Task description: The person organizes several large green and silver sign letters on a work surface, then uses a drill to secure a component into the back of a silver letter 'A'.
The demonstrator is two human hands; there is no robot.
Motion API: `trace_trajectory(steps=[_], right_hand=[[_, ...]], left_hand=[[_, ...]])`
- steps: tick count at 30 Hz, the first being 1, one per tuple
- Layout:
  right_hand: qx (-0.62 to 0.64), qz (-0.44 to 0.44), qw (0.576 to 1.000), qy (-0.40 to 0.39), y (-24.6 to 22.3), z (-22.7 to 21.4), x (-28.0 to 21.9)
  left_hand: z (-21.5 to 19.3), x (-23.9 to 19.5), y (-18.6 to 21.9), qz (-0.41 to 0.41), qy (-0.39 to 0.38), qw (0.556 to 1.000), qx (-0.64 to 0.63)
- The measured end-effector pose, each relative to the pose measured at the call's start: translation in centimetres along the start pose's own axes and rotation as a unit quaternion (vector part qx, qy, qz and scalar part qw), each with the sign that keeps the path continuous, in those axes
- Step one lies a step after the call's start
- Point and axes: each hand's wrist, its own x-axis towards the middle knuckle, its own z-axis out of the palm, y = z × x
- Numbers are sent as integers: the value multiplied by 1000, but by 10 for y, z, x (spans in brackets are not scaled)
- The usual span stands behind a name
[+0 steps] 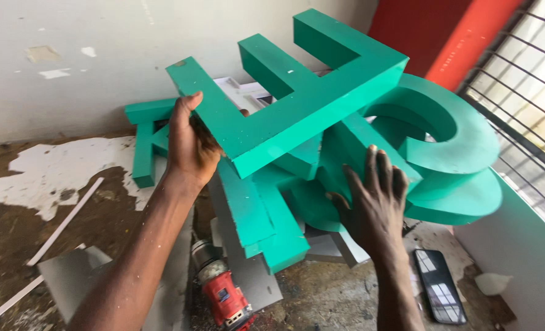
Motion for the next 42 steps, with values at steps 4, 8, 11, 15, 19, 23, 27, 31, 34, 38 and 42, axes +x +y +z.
trace_trajectory(steps=[4,8,11,15,19,23,27,31,34,38,42], right_hand=[[3,1,1000,5,2,2,0],[28,-3,1000,-2,8,-4,4],[40,-14,999,-26,17,-7,4],[80,-21,996,-40,26,-20,8],[116,-12,992,-43,38,-25,16],[200,17,980,-1,43,-28,21],[212,23,976,41,44,-24,19],[226,29,972,53,44,-21,16],[234,18,970,64,44,-20,19],[245,9,966,81,43,-13,15],[240,14,961,135,48,12,11]], left_hand=[[44,26,-39,-20,-41,998,30],[76,64,-91,-6,-57,995,79],[111,61,-117,-12,-32,994,106],[150,37,-129,-31,-31,974,222],[157,19,-129,-62,-47,956,281],[136,31,-125,-45,-26,940,338],[98,89,-122,15,-41,910,412],[122,9,-103,195,-55,699,686],[149,-17,-97,303,-300,613,665],[172,-16,-100,108,-360,375,847],[183,5,-109,144,-354,274,883]])
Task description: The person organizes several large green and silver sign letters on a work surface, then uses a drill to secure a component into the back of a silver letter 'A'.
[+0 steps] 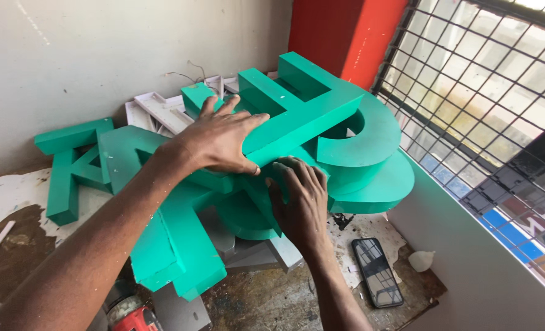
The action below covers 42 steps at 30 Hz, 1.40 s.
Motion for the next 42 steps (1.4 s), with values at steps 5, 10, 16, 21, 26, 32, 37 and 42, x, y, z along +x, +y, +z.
trace_trajectory(steps=[5,10,16,21,26,32,37,42], right_hand=[[-3,-28,999,32,-2,-2,2],[-12,-30,999,35,-2,1,1],[-9,-21,999,25,-3,2,-1],[-20,-5,1000,10,4,10,-6],[-16,-3,1000,6,-1,4,-4],[-26,-37,999,12,8,7,-5],[-54,-79,995,25,3,10,-10],[-146,-15,988,-40,-12,9,-8]], left_hand=[[24,10,7,46,97,968,-225],[28,27,11,49,182,934,-305],[33,87,30,122,203,931,-279],[44,106,55,161,139,946,-242],[23,71,38,158,109,943,-271],[-10,-66,-8,126,153,937,-288],[3,-179,-83,106,240,921,-287],[84,-240,-195,-135,327,857,-375]])
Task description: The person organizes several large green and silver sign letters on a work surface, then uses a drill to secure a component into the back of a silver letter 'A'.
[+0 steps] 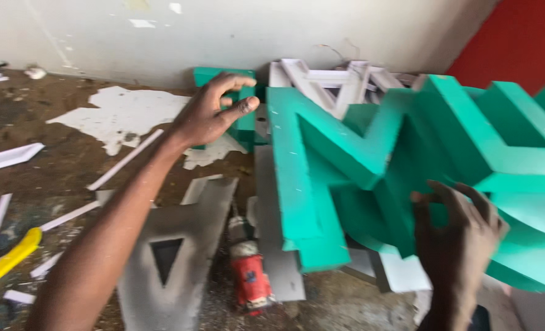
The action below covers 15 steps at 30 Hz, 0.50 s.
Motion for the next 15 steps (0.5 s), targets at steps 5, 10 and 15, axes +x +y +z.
trace_trajectory(steps=[5,10,15], right_hand=[[-34,7,999,22,-13,26,-19],[-104,18,994,23,-4,51,-30],[-143,28,989,11,3,58,-34]], left_hand=[[12,-17,-152,-197,92,973,-75],[72,13,-244,-314,35,947,62],[135,69,-298,-310,71,934,160]])
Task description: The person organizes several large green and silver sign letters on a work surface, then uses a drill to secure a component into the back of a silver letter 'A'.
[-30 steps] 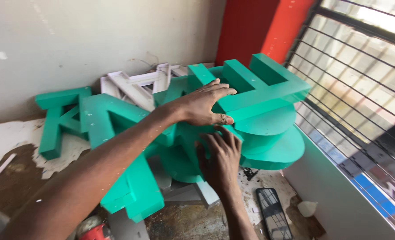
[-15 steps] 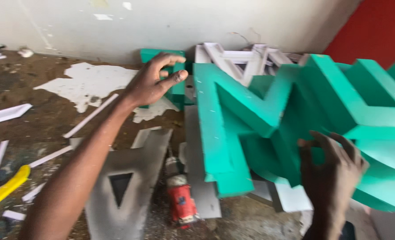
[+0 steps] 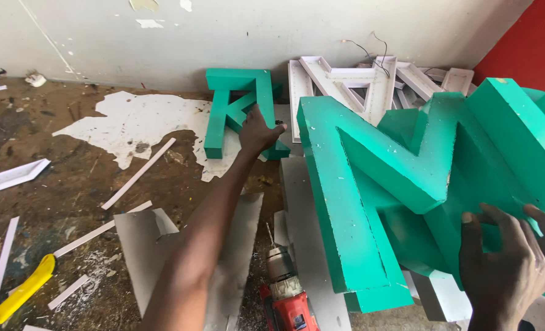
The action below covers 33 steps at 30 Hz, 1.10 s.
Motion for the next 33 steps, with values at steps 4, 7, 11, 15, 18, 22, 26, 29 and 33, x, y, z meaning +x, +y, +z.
trace_trajectory(steps=[4,7,11,15,18,22,26,29,33], right_hand=[[15,1,1000,-4,-9,-12,6],[40,-2,999,0,-16,-25,14],[85,-2,996,9,-21,-35,21],[119,12,993,2,-22,-38,22],[125,-6,992,24,-19,-39,21],[128,-11,991,32,-17,-43,22],[146,-12,988,39,-15,-42,22],[143,-13,989,42,-15,-42,22],[116,-24,992,48,-11,-31,18]], left_hand=[[22,8,-14,-43,13,998,-50],[27,7,-28,-32,-2,997,-64],[-55,-67,16,-8,13,996,-86],[-144,-168,65,40,-44,995,-74],[-161,-202,59,114,-23,991,-61],[-173,-254,77,175,0,984,-26],[-161,-278,75,151,-11,986,-67],[-158,-289,76,133,-10,987,-87],[-181,-304,88,50,-58,997,-32]])
